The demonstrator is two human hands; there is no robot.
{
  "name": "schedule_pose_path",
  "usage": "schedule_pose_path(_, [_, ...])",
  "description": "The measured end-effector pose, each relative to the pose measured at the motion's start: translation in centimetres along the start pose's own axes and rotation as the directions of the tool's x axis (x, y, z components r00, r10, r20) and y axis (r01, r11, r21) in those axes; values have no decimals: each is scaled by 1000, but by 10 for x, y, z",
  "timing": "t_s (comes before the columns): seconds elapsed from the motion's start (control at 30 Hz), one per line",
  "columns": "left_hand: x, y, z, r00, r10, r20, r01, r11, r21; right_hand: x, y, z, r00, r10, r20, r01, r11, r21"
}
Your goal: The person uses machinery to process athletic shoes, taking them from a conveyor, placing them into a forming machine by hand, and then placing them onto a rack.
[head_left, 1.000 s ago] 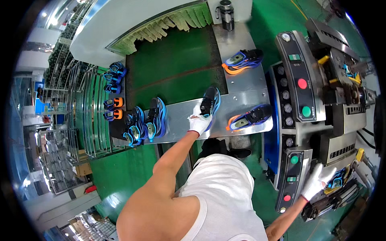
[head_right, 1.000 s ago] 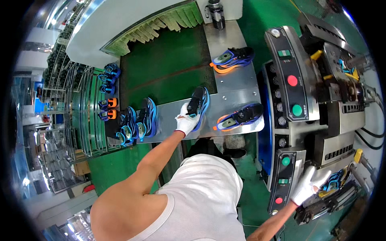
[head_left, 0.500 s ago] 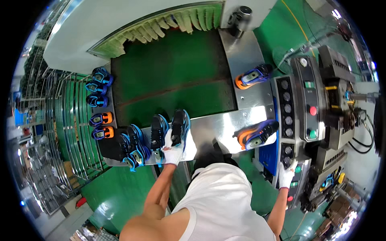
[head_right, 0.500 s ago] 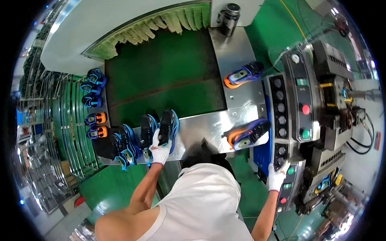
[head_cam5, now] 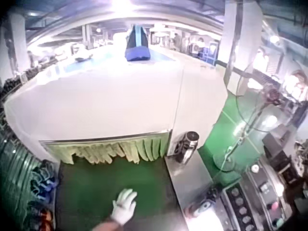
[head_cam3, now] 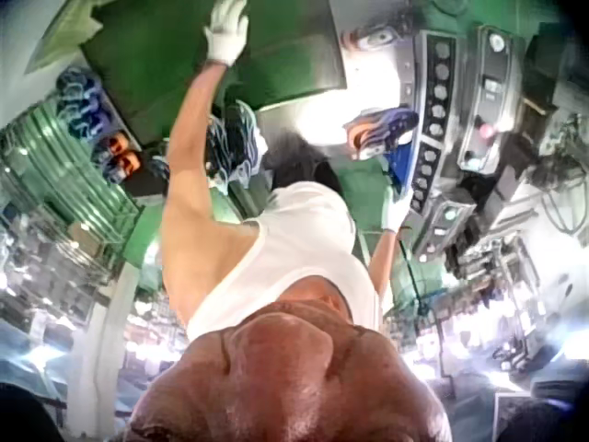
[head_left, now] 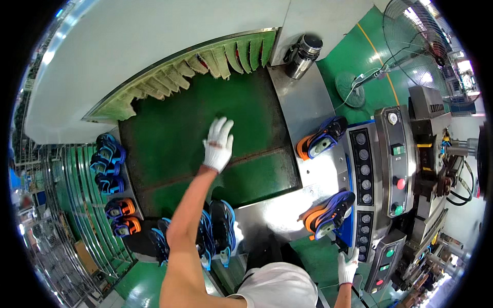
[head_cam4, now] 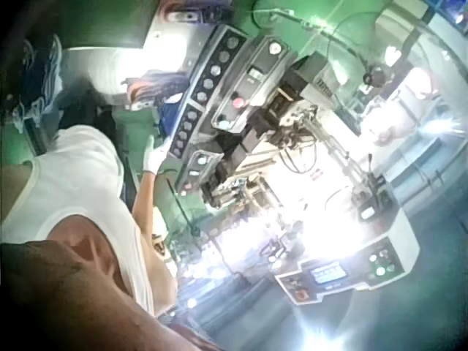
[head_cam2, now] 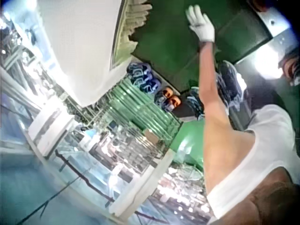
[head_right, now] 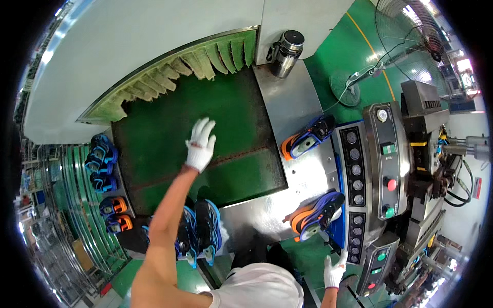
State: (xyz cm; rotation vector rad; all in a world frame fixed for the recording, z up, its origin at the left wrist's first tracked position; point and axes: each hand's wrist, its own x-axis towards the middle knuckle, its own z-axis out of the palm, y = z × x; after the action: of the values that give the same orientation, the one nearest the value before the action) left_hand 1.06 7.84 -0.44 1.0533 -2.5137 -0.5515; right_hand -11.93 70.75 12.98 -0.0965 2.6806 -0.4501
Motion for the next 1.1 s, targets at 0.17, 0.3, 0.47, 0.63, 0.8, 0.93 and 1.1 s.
schedule_pose_path(0.17, [213, -101, 26, 968, 124, -218, -59, 958, 279, -53, 34, 0, 942, 333, 26, -319, 920, -229])
schedule_pose_path(0.3, [342, -237, -11, 933, -349, 89, 290, 875, 389, -73, -114, -25, 789, 614, 27, -447, 603, -661])
schedule_pose_path(0.47, [385, -269, 60, 857, -449, 253, 291, 827, 481, -70, -151, -35, 648, 754, 107, -420, 470, -776])
schedule_pose_path(0.63, [387, -289, 90, 843, -458, 281, 280, 820, 499, -65, -31, -33, 738, 662, 132, -491, 661, -568])
schedule_pose_path(0.8, [355, -259, 75, 944, -289, 160, 210, 899, 384, -87, 92, -28, 801, 584, 130, -494, 768, -409])
schedule_pose_path(0.93, [251, -197, 37, 988, -156, 0, 155, 979, 132, -58, 124, -13, 976, 195, 95, -135, 887, -441])
schedule_pose_path(1.1, [82, -92, 6, 933, -319, 167, 352, 904, -243, -2, -54, -7, 989, 106, 107, -88, 983, -159])
